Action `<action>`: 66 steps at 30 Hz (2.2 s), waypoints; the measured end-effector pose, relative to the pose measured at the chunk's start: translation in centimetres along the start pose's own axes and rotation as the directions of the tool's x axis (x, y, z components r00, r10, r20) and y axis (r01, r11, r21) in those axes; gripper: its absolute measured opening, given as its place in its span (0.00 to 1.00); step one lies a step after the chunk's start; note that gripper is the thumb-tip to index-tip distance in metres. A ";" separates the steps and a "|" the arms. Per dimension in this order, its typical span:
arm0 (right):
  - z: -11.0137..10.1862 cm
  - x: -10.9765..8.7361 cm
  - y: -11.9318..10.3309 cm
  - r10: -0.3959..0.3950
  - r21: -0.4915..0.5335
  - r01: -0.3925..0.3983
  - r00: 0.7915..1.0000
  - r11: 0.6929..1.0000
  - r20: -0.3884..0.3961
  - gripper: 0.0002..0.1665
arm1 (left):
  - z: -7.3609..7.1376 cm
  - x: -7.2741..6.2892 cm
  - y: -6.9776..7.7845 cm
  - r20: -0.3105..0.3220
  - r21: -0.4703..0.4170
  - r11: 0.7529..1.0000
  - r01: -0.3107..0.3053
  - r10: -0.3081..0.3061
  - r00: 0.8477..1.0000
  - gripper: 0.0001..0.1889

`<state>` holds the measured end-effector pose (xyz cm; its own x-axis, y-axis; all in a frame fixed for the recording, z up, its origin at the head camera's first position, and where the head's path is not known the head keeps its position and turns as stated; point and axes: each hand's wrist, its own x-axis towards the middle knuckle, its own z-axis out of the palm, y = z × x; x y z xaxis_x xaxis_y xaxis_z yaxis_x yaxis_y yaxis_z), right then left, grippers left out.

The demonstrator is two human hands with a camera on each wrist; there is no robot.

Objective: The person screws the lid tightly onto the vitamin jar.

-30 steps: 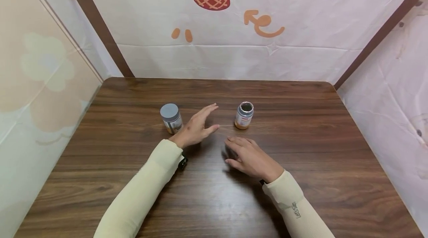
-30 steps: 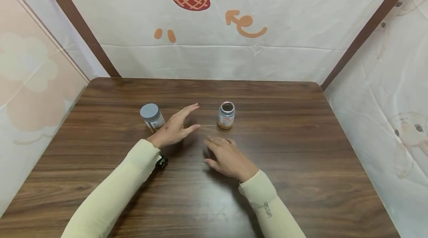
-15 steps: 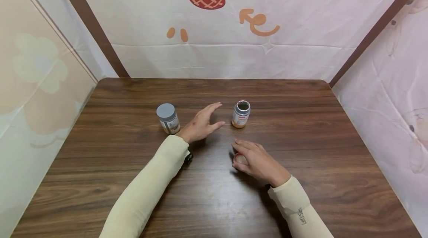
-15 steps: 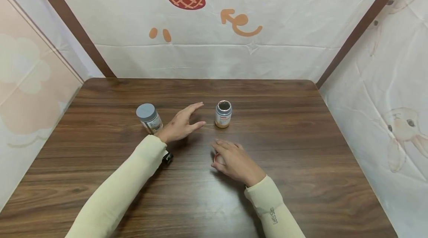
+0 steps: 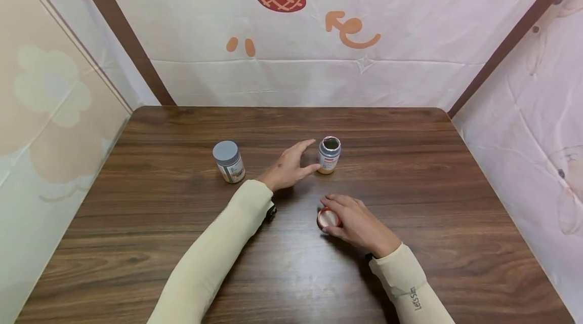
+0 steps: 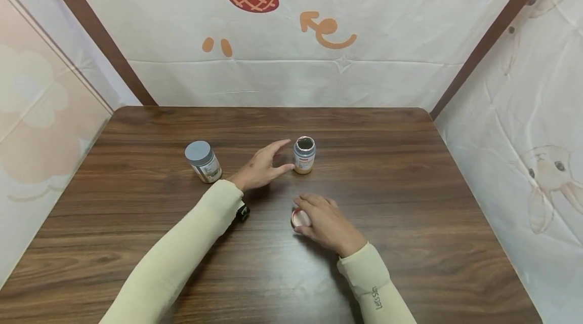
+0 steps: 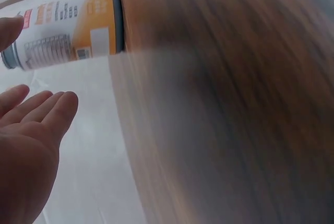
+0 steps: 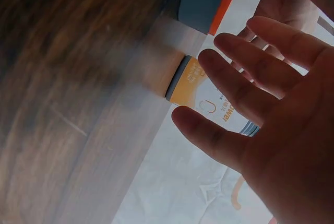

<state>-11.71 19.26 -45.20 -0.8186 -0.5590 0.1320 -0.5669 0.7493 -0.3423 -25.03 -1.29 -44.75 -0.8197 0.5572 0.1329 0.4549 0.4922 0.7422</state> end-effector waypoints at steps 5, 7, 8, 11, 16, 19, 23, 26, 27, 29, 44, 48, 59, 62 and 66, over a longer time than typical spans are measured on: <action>0.2 -0.1 0.2 0.008 -0.003 -0.008 1.000 1.000 -0.011 0.37 | 0.9 0.8 0.3 -0.007 -0.049 0.999 0.006 -0.006 1.000 0.39; 0.3 -0.2 0.2 0.015 -0.002 -0.015 1.000 1.000 -0.016 0.37 | 1.3 1.1 0.4 -0.022 -0.064 0.998 0.001 -0.002 1.000 0.39; 0.3 -0.2 0.2 0.020 0.001 -0.020 1.000 1.000 -0.017 0.37 | 1.4 1.2 0.4 -0.031 -0.072 0.997 -0.003 0.001 1.000 0.39; 0.2 -0.2 0.3 0.030 0.000 -0.030 0.999 1.000 -0.019 0.38 | 1.7 1.6 0.7 -0.051 -0.077 0.997 0.004 -0.008 0.999 0.40; 0.4 -0.2 0.4 0.026 -0.019 -0.027 0.999 0.999 -0.033 0.39 | 2.0 2.1 1.0 -0.056 -0.089 0.995 0.039 -0.044 0.997 0.40; 0.6 -0.2 0.5 0.021 -0.034 -0.023 0.999 0.999 -0.043 0.39 | 2.4 2.2 1.2 -0.058 -0.115 0.992 0.041 -0.048 0.997 0.39; 0.7 -0.1 0.4 0.023 -0.051 -0.025 0.999 0.998 -0.035 0.39 | 2.6 2.3 1.4 -0.065 -0.140 0.989 0.048 -0.058 0.996 0.38; 0.8 0.0 0.3 0.027 -0.059 -0.029 0.999 0.998 -0.028 0.39 | 2.7 2.2 1.5 -0.074 -0.134 0.989 0.057 -0.068 0.995 0.38; 0.8 0.0 0.3 0.029 -0.061 -0.031 0.999 0.998 -0.026 0.39 | 2.7 2.3 1.5 -0.078 -0.131 0.989 0.060 -0.071 0.994 0.38; 0.8 0.0 0.3 0.033 -0.064 -0.034 0.999 0.997 -0.021 0.38 | 2.8 2.3 1.5 -0.081 -0.122 0.990 0.070 -0.080 0.993 0.38; 0.6 0.0 0.1 0.033 -0.087 -0.031 0.999 0.996 0.016 0.30 | 3.2 2.3 1.5 -0.076 -0.124 0.990 0.073 -0.083 0.994 0.32; 0.5 0.0 0.1 0.034 -0.092 -0.032 0.999 0.995 0.013 0.29 | 3.1 2.2 1.6 -0.068 -0.118 0.990 0.077 -0.086 0.994 0.32; 0.2 0.0 -0.1 0.045 -0.045 -0.044 0.999 0.998 0.026 0.29 | 2.7 1.7 1.5 -0.057 -0.120 0.990 0.070 -0.077 0.995 0.32; 0.2 0.0 0.0 0.039 -0.031 -0.039 0.999 0.999 0.023 0.29 | 2.6 1.6 1.5 -0.057 -0.122 0.990 0.067 -0.075 0.996 0.32; 0.1 0.1 0.0 0.025 -0.016 -0.025 1.000 1.000 0.013 0.29 | 2.4 1.3 1.4 -0.060 -0.126 0.991 0.053 -0.061 0.996 0.31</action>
<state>-11.76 19.22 -45.28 -0.8312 -0.5446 0.1115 -0.5478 0.7684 -0.3308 -24.62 1.74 -45.14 -0.8654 0.4848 0.1265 0.3630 0.4326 0.8253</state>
